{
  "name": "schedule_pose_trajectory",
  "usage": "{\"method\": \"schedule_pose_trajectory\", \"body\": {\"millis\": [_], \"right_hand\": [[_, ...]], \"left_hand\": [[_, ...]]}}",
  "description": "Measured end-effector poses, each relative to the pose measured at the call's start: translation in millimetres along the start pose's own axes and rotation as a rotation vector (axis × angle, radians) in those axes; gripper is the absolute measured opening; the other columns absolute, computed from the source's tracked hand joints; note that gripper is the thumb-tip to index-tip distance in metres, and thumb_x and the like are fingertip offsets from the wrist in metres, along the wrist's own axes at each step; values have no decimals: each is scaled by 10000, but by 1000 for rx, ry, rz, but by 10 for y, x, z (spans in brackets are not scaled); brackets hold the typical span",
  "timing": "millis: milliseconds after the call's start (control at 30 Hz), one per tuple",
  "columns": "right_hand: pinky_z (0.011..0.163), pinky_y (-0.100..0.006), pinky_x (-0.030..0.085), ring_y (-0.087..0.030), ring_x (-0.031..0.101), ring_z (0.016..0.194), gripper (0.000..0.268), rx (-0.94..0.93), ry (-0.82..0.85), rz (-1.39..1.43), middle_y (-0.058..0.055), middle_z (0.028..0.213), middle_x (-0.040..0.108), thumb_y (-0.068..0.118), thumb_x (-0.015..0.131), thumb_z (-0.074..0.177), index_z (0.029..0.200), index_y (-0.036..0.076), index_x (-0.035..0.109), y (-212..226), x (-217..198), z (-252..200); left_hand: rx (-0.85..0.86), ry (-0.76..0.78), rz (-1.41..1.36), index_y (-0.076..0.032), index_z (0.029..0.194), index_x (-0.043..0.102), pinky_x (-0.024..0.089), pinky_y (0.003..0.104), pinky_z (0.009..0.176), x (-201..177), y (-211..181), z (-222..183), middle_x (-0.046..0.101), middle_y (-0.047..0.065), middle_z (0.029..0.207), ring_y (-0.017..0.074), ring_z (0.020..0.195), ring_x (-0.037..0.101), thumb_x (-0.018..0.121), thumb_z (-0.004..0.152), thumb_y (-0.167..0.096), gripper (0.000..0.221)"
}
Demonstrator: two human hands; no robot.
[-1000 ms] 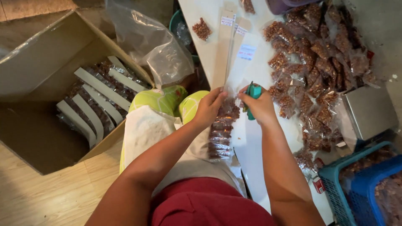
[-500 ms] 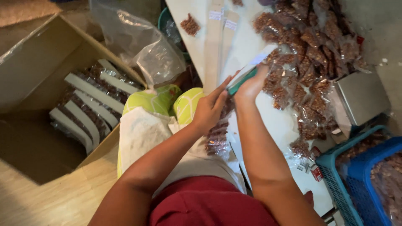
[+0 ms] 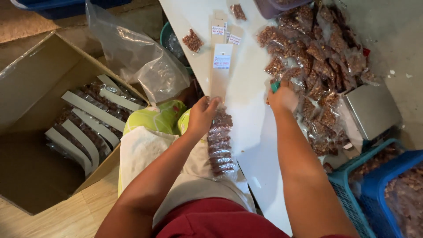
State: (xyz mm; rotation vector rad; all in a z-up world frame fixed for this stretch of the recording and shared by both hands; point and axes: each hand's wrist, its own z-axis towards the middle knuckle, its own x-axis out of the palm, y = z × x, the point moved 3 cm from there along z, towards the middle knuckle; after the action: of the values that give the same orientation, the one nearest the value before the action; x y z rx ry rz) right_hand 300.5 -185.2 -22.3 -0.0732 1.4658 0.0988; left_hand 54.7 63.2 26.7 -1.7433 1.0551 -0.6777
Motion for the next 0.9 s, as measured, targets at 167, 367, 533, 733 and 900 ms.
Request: {"method": "schedule_pose_trajectory", "body": {"millis": [167,367,533,733,900], "right_hand": [[818,-585,580,-484,715,992,503,91,32,213,-222,1068,719,400,712,856,1230,66,675,-27,-396,-203],[926,-580,557,-443,693,1085,577,-71,216,-91,-110,1359,581,443,651,890,1389,154,637,-28,-354,-138],[840,-567,568,-450,717,1000,421,-10,91,105,-156,1045,697,392,716,870,1171,98,696,-130,-230,84],[594,-436,509,-330,696,707,234,-75,61,455,-113,691,631,316,793,769,850,126,685,203,-967,-729],[475,-286,532,-175,680,517,177,43,329,1012,-62,613,665,246,807,791,877,123,711,1008,-1540,-1374]], "left_hand": [[73,-23,61,-106,1180,730,552,459,958,-13,21,75,783,152,1015,291,1080,734,682,966,-445,404],[42,-42,4,-108,1201,744,552,444,989,60,25,17,789,109,1037,258,1092,730,725,932,-378,381],[56,-15,-28,-103,1292,698,548,437,1007,-21,53,-19,771,131,1125,254,1143,709,677,970,-366,417],[232,-25,32,49,1396,574,519,517,1055,129,29,37,699,301,1215,418,1201,657,683,934,-179,526],[215,203,-90,-112,1357,661,473,479,1113,328,-120,-184,742,137,1199,267,1226,652,624,1016,-473,498]]}}
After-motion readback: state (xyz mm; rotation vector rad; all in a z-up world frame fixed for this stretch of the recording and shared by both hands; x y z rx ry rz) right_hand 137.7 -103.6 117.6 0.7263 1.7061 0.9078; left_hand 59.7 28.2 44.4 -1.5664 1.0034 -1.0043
